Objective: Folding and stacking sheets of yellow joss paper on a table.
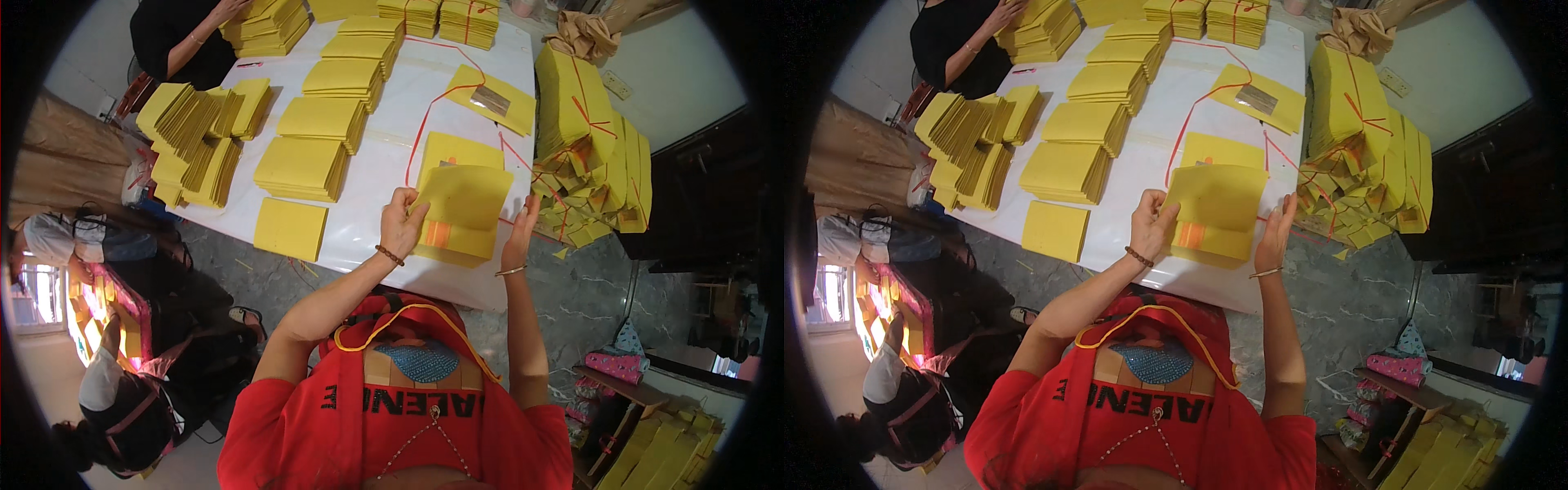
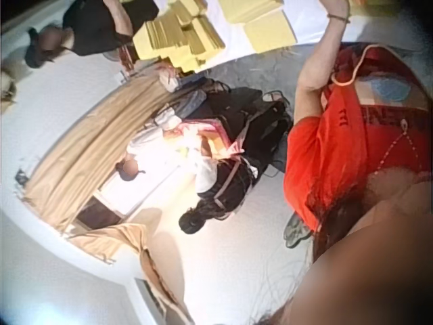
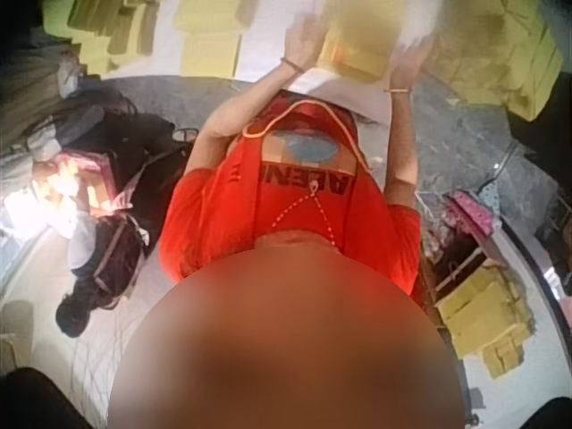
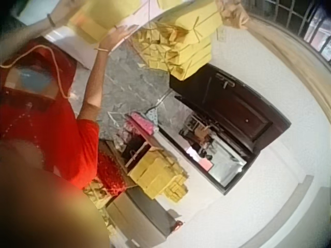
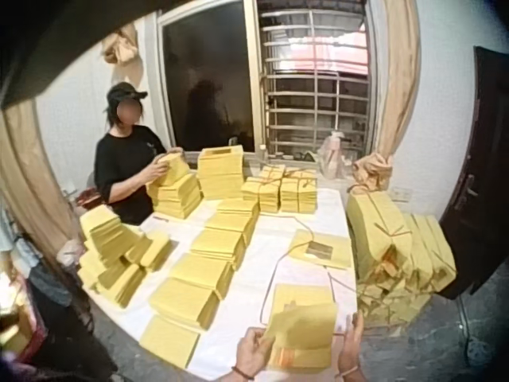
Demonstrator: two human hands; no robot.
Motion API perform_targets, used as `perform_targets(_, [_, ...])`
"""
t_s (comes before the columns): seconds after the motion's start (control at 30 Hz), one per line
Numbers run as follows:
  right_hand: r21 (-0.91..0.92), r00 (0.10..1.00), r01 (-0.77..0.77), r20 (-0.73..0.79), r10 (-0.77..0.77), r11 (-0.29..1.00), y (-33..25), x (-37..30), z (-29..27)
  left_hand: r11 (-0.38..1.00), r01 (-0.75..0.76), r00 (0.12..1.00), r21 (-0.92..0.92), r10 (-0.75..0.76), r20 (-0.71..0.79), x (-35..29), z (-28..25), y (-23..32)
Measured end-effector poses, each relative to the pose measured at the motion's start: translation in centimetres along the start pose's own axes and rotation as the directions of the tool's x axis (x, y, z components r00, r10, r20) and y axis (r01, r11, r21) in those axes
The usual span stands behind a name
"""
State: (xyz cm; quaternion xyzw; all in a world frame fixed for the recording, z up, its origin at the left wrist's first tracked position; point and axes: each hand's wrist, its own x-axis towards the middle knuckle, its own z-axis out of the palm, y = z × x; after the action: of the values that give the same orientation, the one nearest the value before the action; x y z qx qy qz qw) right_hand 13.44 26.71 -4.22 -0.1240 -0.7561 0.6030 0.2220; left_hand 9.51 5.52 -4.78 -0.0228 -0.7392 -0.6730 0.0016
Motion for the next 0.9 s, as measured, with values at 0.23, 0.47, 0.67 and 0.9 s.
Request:
perform_targets(0.23, [0.011,0.998,-0.006,0.060,0.006,1.000,0.2,-1.5,-0.2,0.720,0.211,0.975,-0.662,-0.109,0.192,-1.8,-9.9,-0.1])
perform_targets(0.47, [-0.270,0.987,0.021,0.161,0.024,0.963,0.0,-1.7,-0.5,0.781,0.425,0.883,-0.457,-0.470,0.017,-5.2,-30.5,-6.6])
perform_targets(0.67, [-0.326,0.979,0.110,0.200,-0.046,0.939,1.1,-1.2,0.2,0.837,0.523,0.831,-0.159,-0.542,-0.122,-2.7,-32.4,-7.1])
perform_targets(0.9, [-0.392,0.968,0.170,0.237,-0.079,0.904,1.4,-1.6,1.0,0.888,0.460,0.876,0.029,-0.448,-0.181,-1.6,-31.7,-8.8])
